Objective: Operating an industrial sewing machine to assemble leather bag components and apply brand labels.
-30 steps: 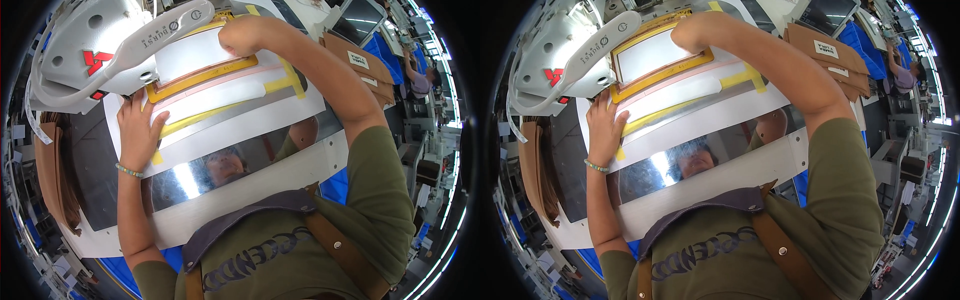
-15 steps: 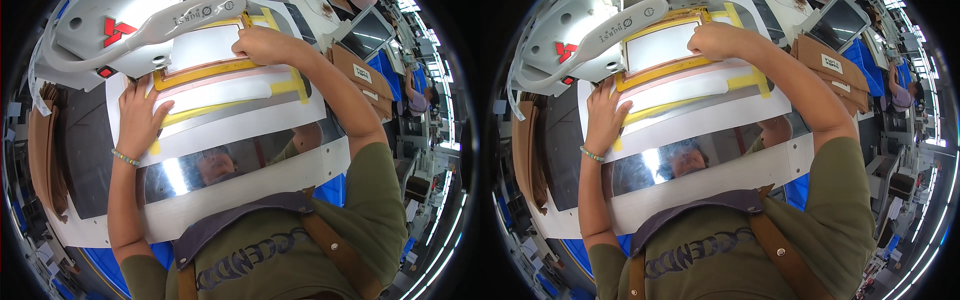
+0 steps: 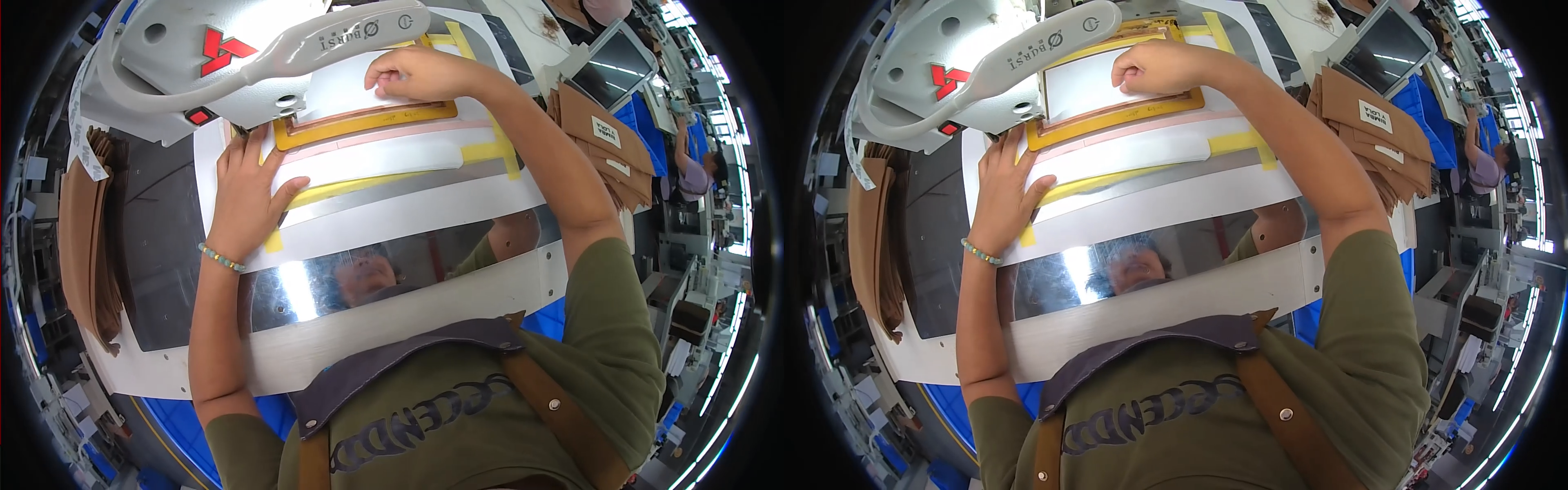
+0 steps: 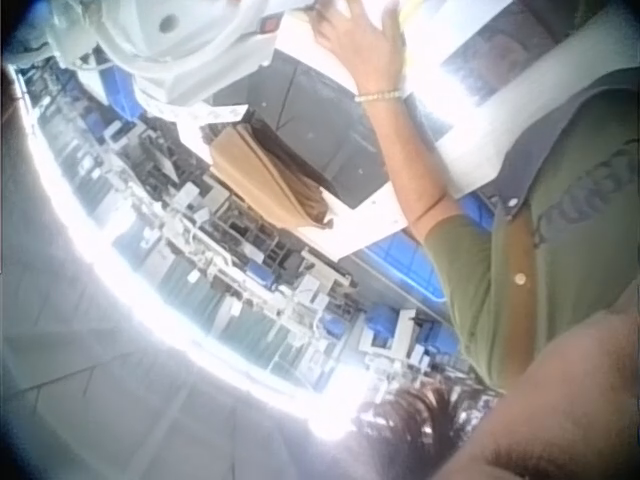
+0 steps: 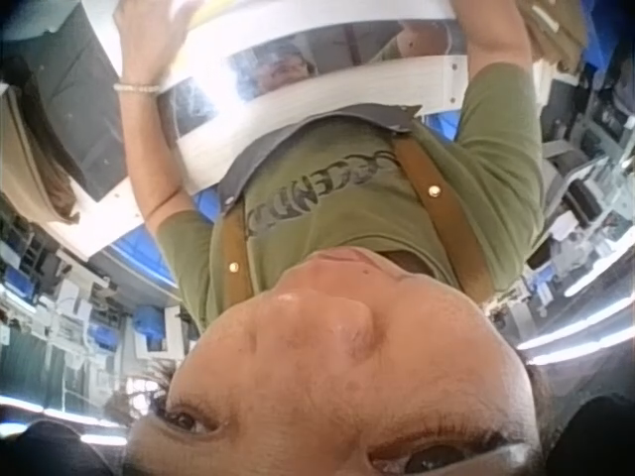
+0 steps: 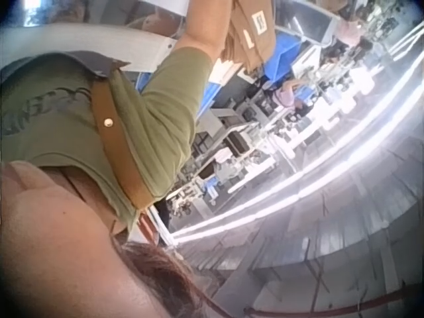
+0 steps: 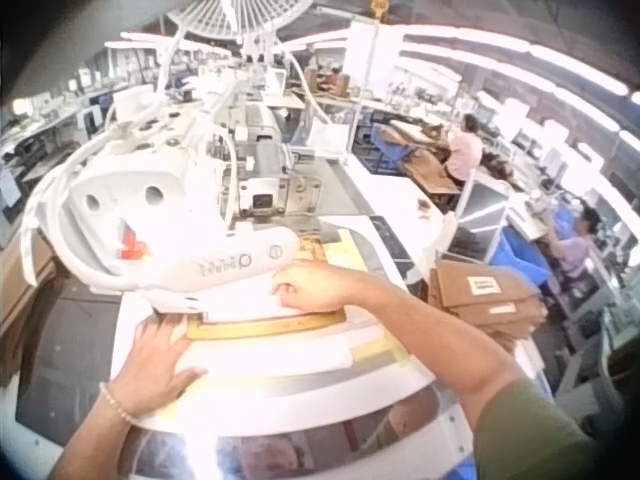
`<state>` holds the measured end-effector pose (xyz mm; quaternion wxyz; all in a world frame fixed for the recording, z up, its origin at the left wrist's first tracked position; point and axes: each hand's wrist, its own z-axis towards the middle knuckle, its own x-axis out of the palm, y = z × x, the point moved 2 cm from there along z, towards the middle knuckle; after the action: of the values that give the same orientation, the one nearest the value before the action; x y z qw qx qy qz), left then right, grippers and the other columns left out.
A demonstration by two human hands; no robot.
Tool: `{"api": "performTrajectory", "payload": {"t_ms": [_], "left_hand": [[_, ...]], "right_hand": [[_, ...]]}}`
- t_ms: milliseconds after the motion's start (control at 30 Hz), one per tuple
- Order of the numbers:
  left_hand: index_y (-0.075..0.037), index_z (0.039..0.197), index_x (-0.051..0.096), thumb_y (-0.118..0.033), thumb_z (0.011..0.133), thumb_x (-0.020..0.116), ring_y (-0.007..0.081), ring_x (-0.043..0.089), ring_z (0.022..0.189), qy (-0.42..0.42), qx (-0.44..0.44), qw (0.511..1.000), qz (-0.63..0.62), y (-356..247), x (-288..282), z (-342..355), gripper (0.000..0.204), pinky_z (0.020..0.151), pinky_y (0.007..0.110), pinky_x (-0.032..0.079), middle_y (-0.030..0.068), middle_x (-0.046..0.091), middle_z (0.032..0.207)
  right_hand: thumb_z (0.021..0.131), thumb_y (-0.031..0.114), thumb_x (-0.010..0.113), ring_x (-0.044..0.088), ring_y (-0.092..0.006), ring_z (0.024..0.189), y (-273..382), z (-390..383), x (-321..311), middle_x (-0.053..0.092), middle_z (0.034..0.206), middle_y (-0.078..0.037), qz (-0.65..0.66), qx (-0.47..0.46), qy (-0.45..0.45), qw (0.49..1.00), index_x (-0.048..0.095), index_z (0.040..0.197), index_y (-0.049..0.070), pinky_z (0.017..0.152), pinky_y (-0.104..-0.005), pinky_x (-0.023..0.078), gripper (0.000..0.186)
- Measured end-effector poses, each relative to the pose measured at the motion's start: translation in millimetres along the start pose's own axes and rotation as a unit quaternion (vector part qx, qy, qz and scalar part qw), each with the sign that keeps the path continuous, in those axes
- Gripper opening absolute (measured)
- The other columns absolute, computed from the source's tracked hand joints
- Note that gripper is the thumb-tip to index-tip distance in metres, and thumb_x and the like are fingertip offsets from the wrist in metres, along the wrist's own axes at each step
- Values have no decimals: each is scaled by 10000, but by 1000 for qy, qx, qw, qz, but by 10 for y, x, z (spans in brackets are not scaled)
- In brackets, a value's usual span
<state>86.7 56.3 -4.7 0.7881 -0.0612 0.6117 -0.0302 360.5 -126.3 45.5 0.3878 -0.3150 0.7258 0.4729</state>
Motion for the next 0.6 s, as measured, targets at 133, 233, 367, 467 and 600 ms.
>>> {"api": "performTrajectory", "payload": {"t_ms": [133, 233, 367, 467, 600], "left_hand": [[-19, 1486, 598, -515, 1045, 564, 456, 314, 1544, 37, -9, 999, -9, -4, -17, -1, 664, 1266, 541, 215, 256, 390, 1661], [-21, 1486, 597, -526, 1052, 552, 458, 313, 1545, 41, -8, 999, -4, -12, -21, 9, 667, 1267, 543, 216, 256, 384, 1664], [-10, 1469, 602, -520, 1068, 532, 464, 317, 1545, 31, -4, 999, 2, -5, -2, 5, 653, 1266, 546, 219, 261, 392, 1662], [2, 1449, 611, -500, 1073, 531, 468, 319, 1544, 25, -5, 1000, 7, 12, 15, -4, 632, 1266, 546, 222, 263, 400, 1660], [-8, 1461, 604, -505, 1076, 522, 462, 316, 1548, 32, -5, 999, 16, 24, 20, -9, 634, 1266, 546, 223, 252, 393, 1668]], "right_hand": [[1046, 283, 657, 612, -172, 902, 211, 194, 96, 678, 1002, -51, 126, 13, 34, 991, 726, 1155, 46, 829, -335, 494, 270], [1033, 322, 669, 590, -164, 862, 318, 328, 183, 651, 951, -39, 115, 8, 56, 992, 729, 1028, 47, 791, -334, 478, 282], [1010, 348, 693, 571, -147, 787, 229, 264, 70, 628, 829, -13, 60, 10, 63, 996, 712, 877, 68, 730, -318, 450, 310], [998, 303, 698, 571, -125, 734, 68, 77, -134, 620, 763, 8, 27, 37, 106, 993, 695, 882, 69, 703, -318, 453, 262], [1004, 231, 666, 555, -104, 708, -32, -94, -246, 590, 734, 22, 19, 9, 120, 993, 677, 936, 76, 681, -311, 469, 170]]}}
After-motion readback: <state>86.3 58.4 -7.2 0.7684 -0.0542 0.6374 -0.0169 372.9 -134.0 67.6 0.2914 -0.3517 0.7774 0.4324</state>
